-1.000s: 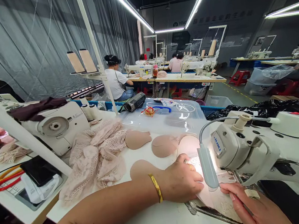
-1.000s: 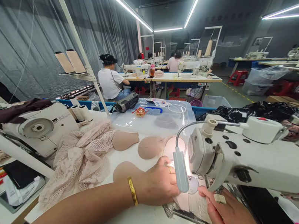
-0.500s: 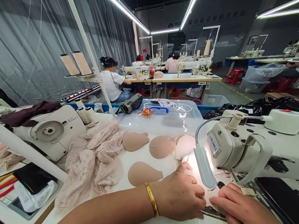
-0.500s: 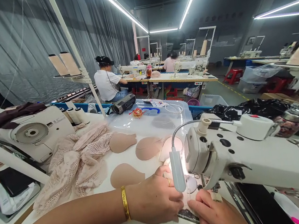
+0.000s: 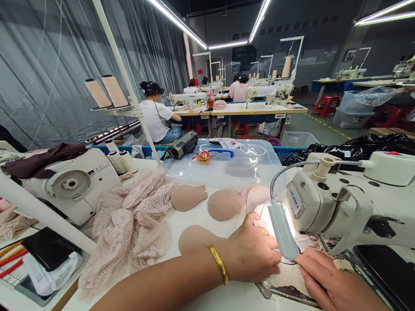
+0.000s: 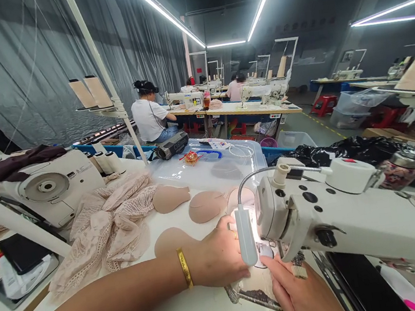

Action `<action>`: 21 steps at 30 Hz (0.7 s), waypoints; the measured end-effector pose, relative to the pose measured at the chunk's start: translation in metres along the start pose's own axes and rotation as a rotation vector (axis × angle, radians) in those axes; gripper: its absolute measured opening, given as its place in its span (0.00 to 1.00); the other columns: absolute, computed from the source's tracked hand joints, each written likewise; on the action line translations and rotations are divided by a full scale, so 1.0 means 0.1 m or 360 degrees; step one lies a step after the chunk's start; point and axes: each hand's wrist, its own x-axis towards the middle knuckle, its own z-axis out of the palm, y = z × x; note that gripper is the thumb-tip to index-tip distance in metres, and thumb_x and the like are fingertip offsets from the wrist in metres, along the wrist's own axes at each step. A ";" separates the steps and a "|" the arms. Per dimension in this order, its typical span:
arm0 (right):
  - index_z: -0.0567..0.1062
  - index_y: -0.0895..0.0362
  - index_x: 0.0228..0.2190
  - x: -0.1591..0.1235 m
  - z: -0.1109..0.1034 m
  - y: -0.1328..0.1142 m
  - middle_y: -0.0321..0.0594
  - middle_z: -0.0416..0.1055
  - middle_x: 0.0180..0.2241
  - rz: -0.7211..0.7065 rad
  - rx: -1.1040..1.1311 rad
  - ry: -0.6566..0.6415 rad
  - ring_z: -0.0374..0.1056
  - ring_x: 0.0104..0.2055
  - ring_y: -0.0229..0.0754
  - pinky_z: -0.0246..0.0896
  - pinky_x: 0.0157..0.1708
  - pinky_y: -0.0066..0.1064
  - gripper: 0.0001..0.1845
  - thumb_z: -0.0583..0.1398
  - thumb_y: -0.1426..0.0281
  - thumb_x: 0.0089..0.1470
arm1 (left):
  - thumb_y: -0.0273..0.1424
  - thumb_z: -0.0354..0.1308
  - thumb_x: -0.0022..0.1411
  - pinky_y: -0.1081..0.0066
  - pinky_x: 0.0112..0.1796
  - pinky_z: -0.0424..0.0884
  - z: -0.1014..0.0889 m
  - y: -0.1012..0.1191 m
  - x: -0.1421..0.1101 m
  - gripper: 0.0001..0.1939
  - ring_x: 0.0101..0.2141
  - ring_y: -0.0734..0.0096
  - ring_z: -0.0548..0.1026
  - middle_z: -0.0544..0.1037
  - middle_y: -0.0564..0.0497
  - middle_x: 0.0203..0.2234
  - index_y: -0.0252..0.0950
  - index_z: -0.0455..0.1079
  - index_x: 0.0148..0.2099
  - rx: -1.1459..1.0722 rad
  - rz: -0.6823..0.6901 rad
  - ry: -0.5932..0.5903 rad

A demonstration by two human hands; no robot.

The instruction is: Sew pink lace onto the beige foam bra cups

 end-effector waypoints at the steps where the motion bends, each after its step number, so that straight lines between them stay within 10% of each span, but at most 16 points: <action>1: 0.70 0.49 0.60 -0.02 0.02 0.01 0.40 0.83 0.44 0.0004 -0.0022 0.0010 0.82 0.41 0.46 0.76 0.29 0.29 0.19 0.53 0.67 0.70 | 0.32 0.58 0.68 0.47 0.47 0.57 0.03 -0.02 0.00 0.11 0.31 0.66 0.68 0.74 0.51 0.30 0.36 0.71 0.31 0.0001 -0.0003 0.0003; 5: 0.69 0.49 0.60 0.00 0.02 0.00 0.39 0.83 0.44 0.0008 -0.0053 0.0036 0.82 0.40 0.46 0.74 0.25 0.29 0.19 0.52 0.66 0.71 | 0.31 0.57 0.69 0.51 0.46 0.57 0.09 -0.09 0.02 0.10 0.36 0.63 0.69 0.76 0.48 0.35 0.36 0.72 0.33 0.0029 -0.0064 0.0058; 10: 0.69 0.49 0.59 0.02 -0.01 -0.02 0.38 0.84 0.41 0.0000 -0.0076 0.0076 0.82 0.43 0.47 0.76 0.29 0.29 0.18 0.51 0.65 0.72 | 0.22 0.52 0.65 0.51 0.52 0.58 0.05 -0.32 0.00 0.16 0.51 0.53 0.71 0.75 0.39 0.54 0.35 0.73 0.53 0.0146 -0.0821 0.0319; 13: 0.70 0.50 0.59 -0.01 0.02 0.00 0.40 0.84 0.43 -0.0005 -0.0088 0.0035 0.82 0.44 0.46 0.76 0.32 0.29 0.18 0.53 0.65 0.71 | 0.19 0.52 0.61 0.46 0.60 0.54 0.06 -0.48 -0.07 0.19 0.65 0.47 0.62 0.66 0.39 0.67 0.35 0.73 0.52 0.0085 -0.0842 0.0153; 21: 0.73 0.49 0.57 -0.04 0.03 -0.01 0.43 0.83 0.47 0.0114 -0.0008 -0.0077 0.82 0.37 0.44 0.75 0.29 0.28 0.18 0.50 0.65 0.72 | 0.25 0.57 0.64 0.51 0.57 0.61 -0.07 -0.42 -0.15 0.04 0.33 0.66 0.74 0.78 0.51 0.32 0.36 0.69 0.34 -0.0235 -0.0429 -0.0263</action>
